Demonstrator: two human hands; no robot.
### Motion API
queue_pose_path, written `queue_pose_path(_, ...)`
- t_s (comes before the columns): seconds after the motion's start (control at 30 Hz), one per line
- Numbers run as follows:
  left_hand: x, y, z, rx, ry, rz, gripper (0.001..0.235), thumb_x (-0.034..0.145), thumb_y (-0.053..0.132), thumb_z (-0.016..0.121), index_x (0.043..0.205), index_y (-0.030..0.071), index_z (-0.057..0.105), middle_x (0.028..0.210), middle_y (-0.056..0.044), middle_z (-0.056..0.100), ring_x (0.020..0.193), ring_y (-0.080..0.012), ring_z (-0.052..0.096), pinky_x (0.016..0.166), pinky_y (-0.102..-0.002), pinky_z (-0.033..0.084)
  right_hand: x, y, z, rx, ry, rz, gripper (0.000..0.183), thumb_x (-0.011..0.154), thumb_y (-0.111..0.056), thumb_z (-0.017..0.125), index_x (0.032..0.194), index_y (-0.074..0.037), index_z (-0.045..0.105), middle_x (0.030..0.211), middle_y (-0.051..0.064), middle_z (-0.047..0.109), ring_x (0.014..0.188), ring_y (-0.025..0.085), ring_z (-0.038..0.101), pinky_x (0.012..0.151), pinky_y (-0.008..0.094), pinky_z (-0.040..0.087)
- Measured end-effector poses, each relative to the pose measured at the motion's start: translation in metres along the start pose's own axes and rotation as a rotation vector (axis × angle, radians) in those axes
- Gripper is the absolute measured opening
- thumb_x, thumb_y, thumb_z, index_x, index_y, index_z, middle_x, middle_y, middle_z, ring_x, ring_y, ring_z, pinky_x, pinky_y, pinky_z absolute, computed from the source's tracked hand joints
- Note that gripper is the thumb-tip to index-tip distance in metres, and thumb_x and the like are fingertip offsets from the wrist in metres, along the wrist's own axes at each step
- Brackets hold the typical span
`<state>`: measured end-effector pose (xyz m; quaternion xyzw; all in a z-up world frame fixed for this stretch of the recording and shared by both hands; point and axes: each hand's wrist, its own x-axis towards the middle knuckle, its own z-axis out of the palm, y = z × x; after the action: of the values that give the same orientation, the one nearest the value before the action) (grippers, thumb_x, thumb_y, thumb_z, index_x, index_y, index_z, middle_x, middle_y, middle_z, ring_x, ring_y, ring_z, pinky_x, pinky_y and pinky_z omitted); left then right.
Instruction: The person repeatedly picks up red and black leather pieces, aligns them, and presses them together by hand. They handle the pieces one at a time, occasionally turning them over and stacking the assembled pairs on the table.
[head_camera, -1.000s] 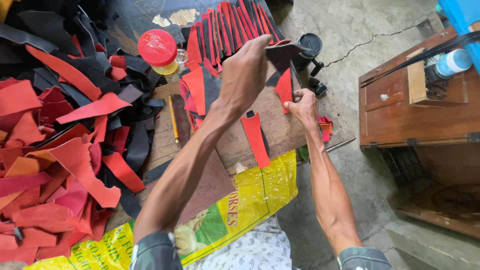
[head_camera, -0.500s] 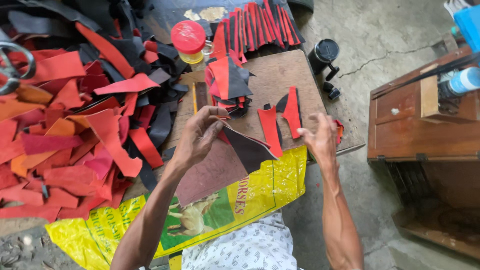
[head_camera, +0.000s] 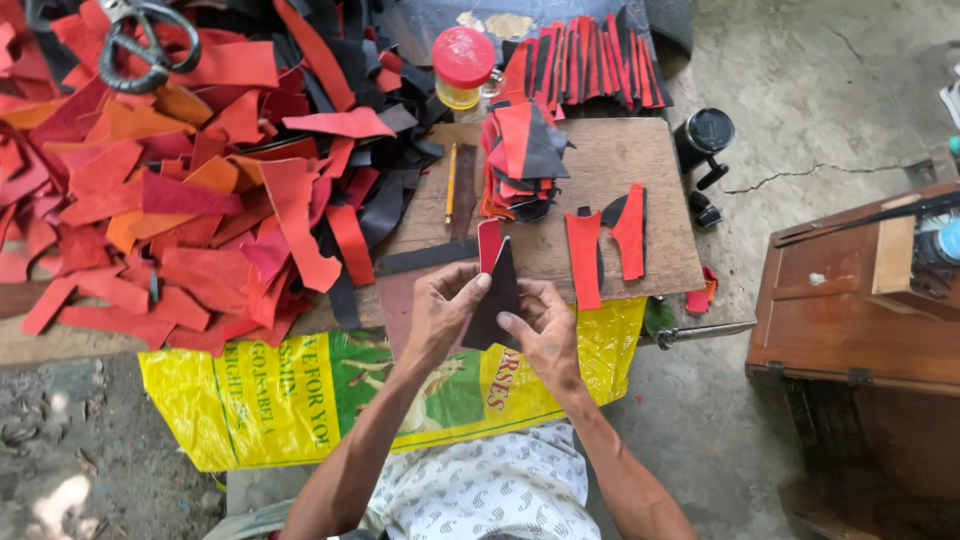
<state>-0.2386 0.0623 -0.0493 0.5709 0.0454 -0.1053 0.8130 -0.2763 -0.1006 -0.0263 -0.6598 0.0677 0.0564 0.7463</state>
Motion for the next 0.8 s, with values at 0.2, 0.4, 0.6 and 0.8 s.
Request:
queue_pose_path(0.2,-0.016,-0.022,-0.012,0.039,0.098,0.026,0.024,0.094,0.016,0.074,0.106,-0.004,0.076,0.093,-0.005,0.078,0.079,-0.0074,0.069,0.071,-0.024,0.057,0.002,-0.027,0.012,-0.676,-0.098,-0.534,0.074,0.065,0.005,0.083,0.134,0.002,0.054,0.122,0.014,0.058,0.102,0.027,0.064,0.087,0.033,0.054)
queue_pose_path(0.4,-0.017,-0.017,-0.020,-0.138,0.209,-0.091,0.021,0.092,0.015,0.072,0.103,-0.003,0.073,0.086,-0.005,0.075,0.070,-0.0102,0.069,0.065,-0.026,0.058,0.011,-0.007,0.005,-0.395,0.013,-0.277,0.038,0.078,0.002,0.088,0.104,-0.002,0.061,0.101,0.006,0.064,0.085,0.015,0.066,0.077,0.028,0.057)
queue_pose_path(0.6,-0.008,0.005,-0.035,-0.005,0.309,0.097,0.024,0.098,0.013,0.070,0.116,-0.003,0.072,0.099,-0.007,0.075,0.084,-0.0096,0.067,0.074,-0.024,0.056,0.012,-0.005,-0.026,0.352,0.029,-0.062,0.051,0.081,0.010,0.072,0.127,-0.010,0.062,0.105,0.005,0.067,0.091,0.012,0.066,0.085,0.026,0.057)
queue_pose_path(0.8,-0.011,0.013,-0.035,-0.024,0.243,0.095,0.049,0.079,-0.004,0.071,0.125,0.005,0.054,0.103,-0.004,0.074,0.087,-0.0088,0.073,0.077,-0.024,0.062,0.012,0.027,-0.034,0.710,0.130,0.140,0.031,0.083,0.009,0.070,0.108,-0.005,0.060,0.107,0.012,0.073,0.097,0.026,0.072,0.088,0.041,0.061)
